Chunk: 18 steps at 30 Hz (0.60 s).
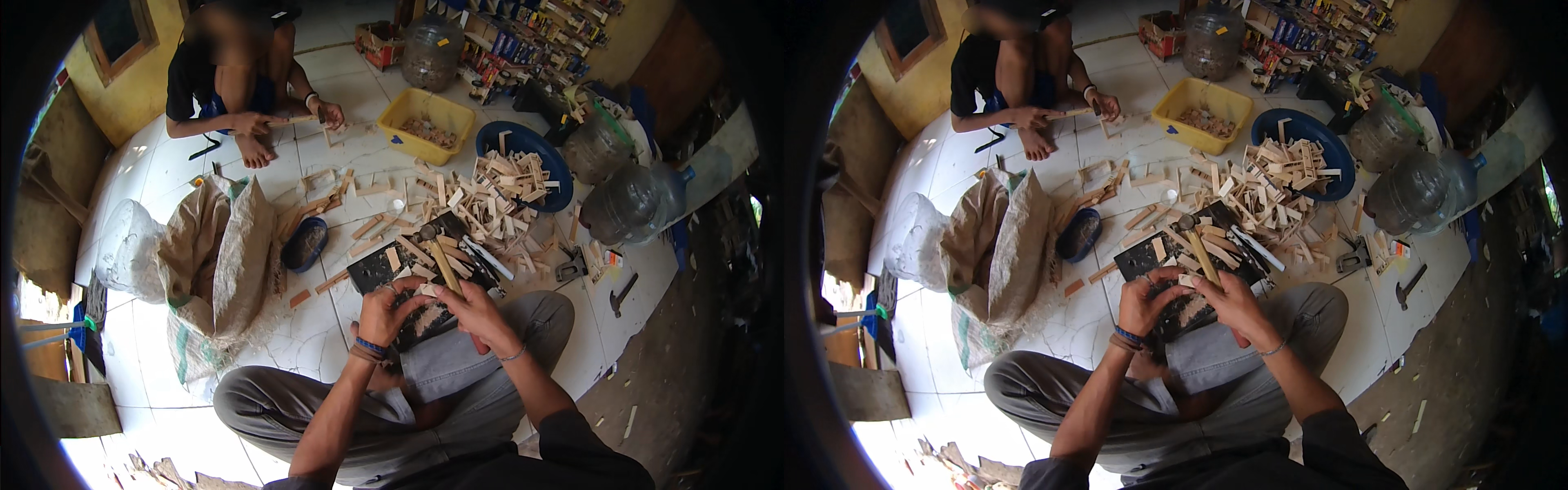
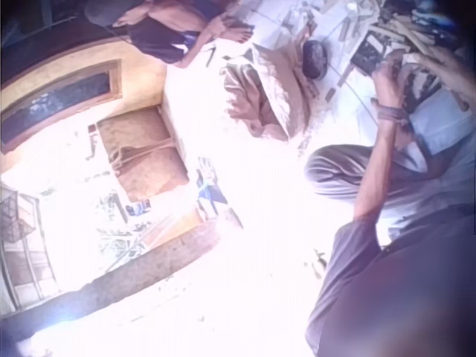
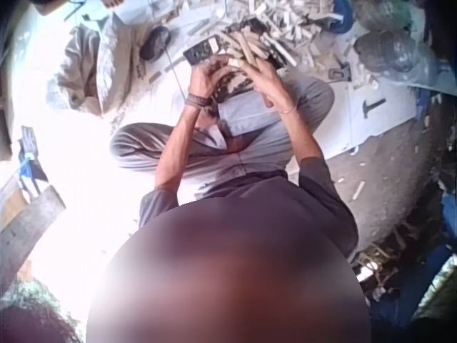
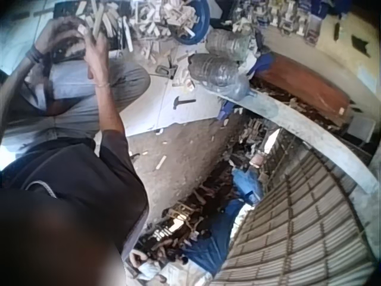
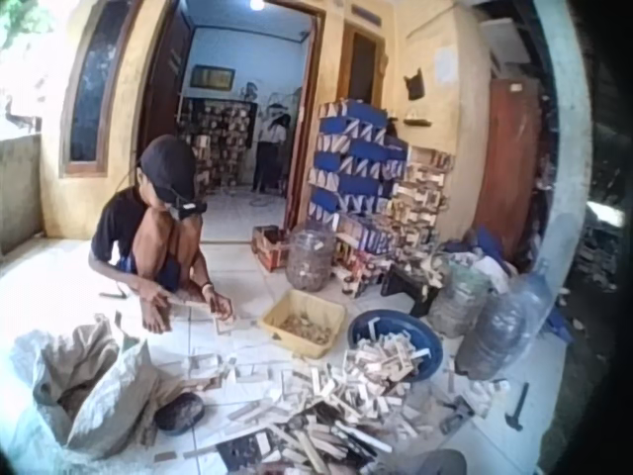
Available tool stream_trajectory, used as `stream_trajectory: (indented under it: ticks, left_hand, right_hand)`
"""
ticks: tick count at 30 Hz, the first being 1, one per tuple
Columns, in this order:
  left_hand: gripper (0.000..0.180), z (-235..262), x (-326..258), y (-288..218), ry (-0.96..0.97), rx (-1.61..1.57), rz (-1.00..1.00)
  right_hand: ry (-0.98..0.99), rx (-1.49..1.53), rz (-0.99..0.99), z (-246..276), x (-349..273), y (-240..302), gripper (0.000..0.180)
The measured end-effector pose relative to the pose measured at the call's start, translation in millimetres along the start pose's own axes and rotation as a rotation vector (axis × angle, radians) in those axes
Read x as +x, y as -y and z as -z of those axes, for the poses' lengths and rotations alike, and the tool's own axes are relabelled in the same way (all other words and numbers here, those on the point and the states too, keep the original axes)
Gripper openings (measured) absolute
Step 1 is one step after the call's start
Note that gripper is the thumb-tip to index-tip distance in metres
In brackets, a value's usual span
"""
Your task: The person sits on the floor and uses a small hammer and chisel to carve and shape small wooden pieces. They repeatedly position the chisel on the wood and strike it with the hammer, then inspect the carved piece before continuing.
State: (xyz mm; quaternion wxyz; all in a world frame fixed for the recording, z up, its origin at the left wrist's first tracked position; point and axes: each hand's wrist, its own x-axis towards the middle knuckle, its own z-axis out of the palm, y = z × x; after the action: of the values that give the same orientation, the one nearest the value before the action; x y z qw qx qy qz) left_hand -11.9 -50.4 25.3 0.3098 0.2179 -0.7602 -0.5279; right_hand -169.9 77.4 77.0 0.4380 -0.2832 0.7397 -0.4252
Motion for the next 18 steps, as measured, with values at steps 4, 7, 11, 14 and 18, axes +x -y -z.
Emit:
stream_trajectory:
  ticks: [4, 7, 11, 14, 18]
  left_hand:
    - [0.030, 1.8, 0.6, -1.9, 0.005, 0.028, -0.014]
    - [0.030, 1.4, 1.5, -2.5, -0.005, 0.041, -0.042]
    - [0.029, -1.3, 1.5, -3.6, -0.047, -0.021, -0.059]
    - [0.028, 0.4, 1.1, -3.7, 0.005, -0.074, -0.035]
    - [0.028, -0.8, 1.4, -3.7, 0.009, -0.069, -0.065]
  right_hand:
    - [0.026, 0.042, -0.037, 2.2, -0.3, 1.0, 0.038]
    - [0.036, 0.053, -0.056, 2.8, 0.0, 2.2, 0.038]
    - [0.020, 0.075, -0.078, 2.3, -0.9, 5.4, 0.039]
    - [0.024, 0.101, -0.123, 2.5, -2.1, 8.1, 0.028]
    - [0.005, 0.071, -0.120, 2.2, -2.9, 10.1, 0.028]
